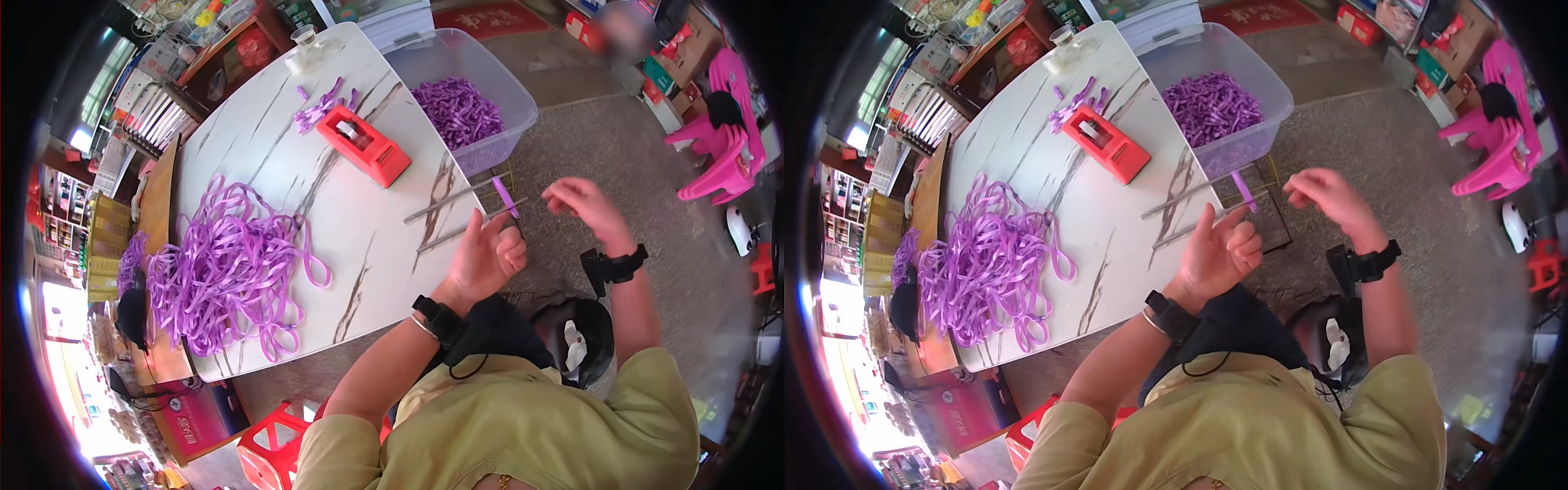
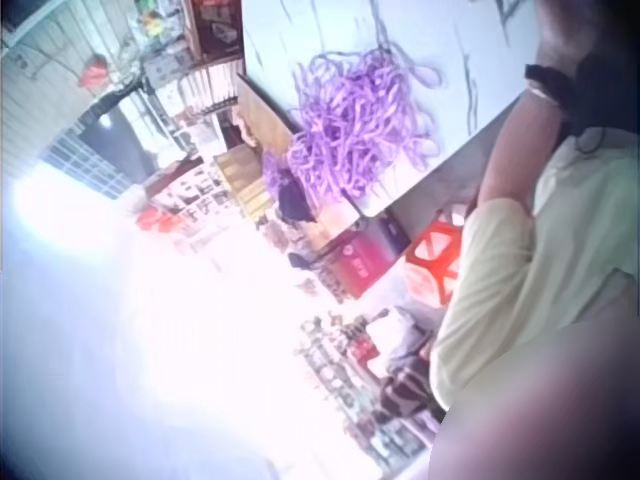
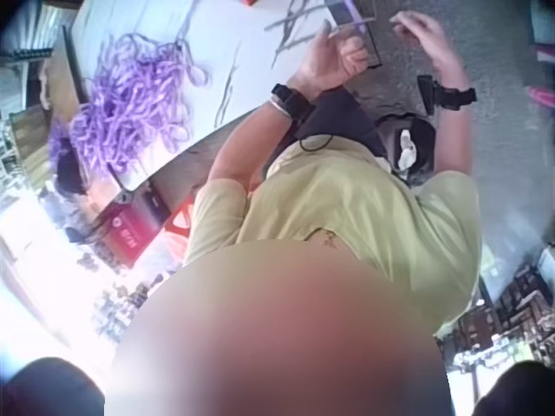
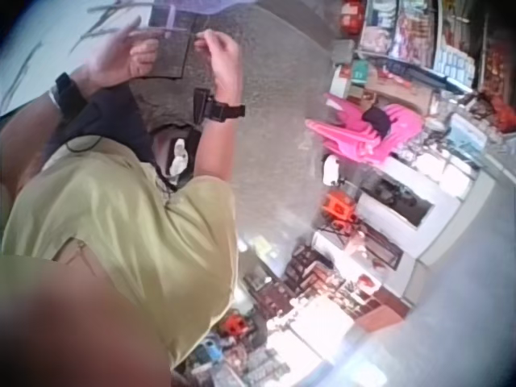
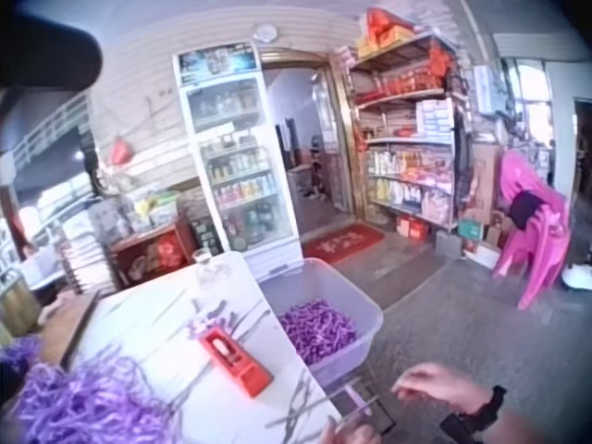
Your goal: Measuring, cutting, and organizing purple plastic ribbons into a storage container.
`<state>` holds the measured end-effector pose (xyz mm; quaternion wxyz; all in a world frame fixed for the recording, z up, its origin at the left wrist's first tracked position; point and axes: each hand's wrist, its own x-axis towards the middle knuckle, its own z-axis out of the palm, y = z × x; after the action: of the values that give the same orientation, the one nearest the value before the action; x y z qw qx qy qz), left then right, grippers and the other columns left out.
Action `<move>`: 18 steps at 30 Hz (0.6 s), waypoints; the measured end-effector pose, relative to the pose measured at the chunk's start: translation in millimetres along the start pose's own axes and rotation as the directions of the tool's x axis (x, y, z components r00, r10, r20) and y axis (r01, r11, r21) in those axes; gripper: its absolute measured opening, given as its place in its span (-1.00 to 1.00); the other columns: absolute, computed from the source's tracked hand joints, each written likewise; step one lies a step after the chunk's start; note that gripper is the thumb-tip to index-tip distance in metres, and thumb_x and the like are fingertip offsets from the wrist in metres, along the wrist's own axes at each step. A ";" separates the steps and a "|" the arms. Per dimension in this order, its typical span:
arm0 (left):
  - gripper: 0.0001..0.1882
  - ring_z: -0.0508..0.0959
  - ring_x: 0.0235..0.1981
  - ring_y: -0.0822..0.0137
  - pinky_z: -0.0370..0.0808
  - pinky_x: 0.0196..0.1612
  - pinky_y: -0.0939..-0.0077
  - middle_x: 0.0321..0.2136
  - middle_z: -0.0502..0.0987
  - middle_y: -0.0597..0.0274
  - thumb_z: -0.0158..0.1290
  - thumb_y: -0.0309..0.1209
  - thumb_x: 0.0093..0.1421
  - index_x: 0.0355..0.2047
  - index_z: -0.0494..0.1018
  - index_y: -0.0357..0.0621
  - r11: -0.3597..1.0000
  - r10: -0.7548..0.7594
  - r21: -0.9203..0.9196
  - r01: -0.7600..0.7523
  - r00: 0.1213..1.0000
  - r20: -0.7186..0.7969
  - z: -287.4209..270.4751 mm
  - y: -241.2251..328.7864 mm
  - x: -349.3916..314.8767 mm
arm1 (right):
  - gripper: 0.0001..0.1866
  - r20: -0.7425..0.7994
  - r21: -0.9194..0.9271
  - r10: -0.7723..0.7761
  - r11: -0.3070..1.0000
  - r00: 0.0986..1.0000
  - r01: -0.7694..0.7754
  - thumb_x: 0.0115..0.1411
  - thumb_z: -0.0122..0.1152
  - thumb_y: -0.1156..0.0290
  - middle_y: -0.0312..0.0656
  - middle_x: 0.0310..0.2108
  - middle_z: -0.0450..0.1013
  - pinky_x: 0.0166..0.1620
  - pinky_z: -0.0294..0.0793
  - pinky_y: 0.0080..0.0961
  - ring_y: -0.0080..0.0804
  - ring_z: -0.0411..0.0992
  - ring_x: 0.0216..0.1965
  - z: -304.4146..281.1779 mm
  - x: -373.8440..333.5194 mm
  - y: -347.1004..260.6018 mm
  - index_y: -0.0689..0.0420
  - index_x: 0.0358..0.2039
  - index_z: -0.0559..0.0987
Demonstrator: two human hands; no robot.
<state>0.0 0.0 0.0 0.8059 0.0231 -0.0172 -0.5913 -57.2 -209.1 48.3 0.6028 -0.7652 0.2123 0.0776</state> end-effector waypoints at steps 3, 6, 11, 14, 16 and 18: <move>-0.57 0.25 -0.53 0.40 0.24 -0.39 0.55 -0.62 0.19 0.36 -0.34 0.09 0.20 -0.22 0.16 0.00 0.999 0.044 -0.015 -0.044 0.999 -0.003 0.9 -5.6 1.9 | -0.72 -0.025 -0.070 -0.150 0.987 0.988 0.148 0.19 -0.06 0.21 -0.40 -0.46 0.45 -0.45 0.19 -0.79 -0.74 0.37 -0.40 -3.1 2.5 -37.0 0.13 -0.31 0.51; -0.64 0.26 -0.52 0.40 0.23 -0.39 0.55 -0.64 0.19 0.37 -0.33 0.03 0.23 -0.28 0.19 0.03 0.999 0.011 -0.034 -0.010 0.999 0.034 -4.1 -0.4 1.3 | -0.75 0.032 -0.076 -0.321 0.944 0.947 0.323 0.18 -0.06 0.25 -0.42 -0.45 0.43 -0.48 0.16 -0.83 -0.76 0.33 -0.46 27.1 20.8 -82.3 0.14 -0.31 0.50; -0.75 0.27 -0.52 0.40 0.24 -0.39 0.56 -0.65 0.18 0.37 -0.35 -0.09 0.26 -0.34 0.21 0.08 1.000 0.004 -0.020 -0.003 1.000 0.028 -3.5 -2.4 -1.0 | -0.77 0.317 -0.175 -0.420 0.855 0.850 0.488 0.15 0.01 0.28 -0.39 -0.41 0.43 -0.49 0.21 -0.79 -0.71 0.30 -0.50 86.0 94.4 -124.4 0.17 -0.31 0.50; -0.79 0.18 -0.54 0.43 0.19 -0.38 0.58 -0.67 0.11 0.40 -0.41 -0.25 0.27 -0.26 0.24 0.09 1.000 0.006 0.016 -0.006 1.000 0.009 -1.6 -4.8 0.7 | -0.77 0.298 -0.212 -0.430 0.841 0.852 0.498 0.12 0.05 0.29 -0.35 -0.44 0.46 -0.50 0.23 -0.76 -0.69 0.28 -0.53 114.5 129.1 -147.5 0.19 -0.36 0.52; -0.81 0.19 -0.54 0.43 0.19 -0.39 0.59 -0.67 0.11 0.40 -0.40 -0.26 0.27 -0.27 0.23 0.09 1.000 0.005 0.019 -0.005 1.000 -0.008 -1.2 -4.7 0.5 | -0.77 0.346 -0.268 -0.352 0.851 0.870 0.451 0.11 0.07 0.28 -0.32 -0.47 0.48 -0.50 0.23 -0.75 -0.68 0.28 -0.54 127.8 147.0 -158.5 0.20 -0.39 0.54; -0.86 0.20 -0.54 0.44 0.19 -0.39 0.59 -0.67 0.11 0.41 -0.38 -0.29 0.25 -0.33 0.19 0.09 1.000 0.000 0.022 0.000 1.000 -0.010 -0.5 -4.2 0.2 | -0.76 0.401 -0.298 -0.214 0.889 0.891 0.348 0.05 0.15 0.27 -0.24 -0.53 0.51 -0.52 0.21 -0.73 -0.67 0.26 -0.58 139.9 156.1 -162.2 0.21 -0.46 0.57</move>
<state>-3.9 -1.4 -0.8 0.8056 0.0349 -0.0199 -0.5910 170.0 -81.8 97.5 0.4846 -0.8587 -0.0337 0.1635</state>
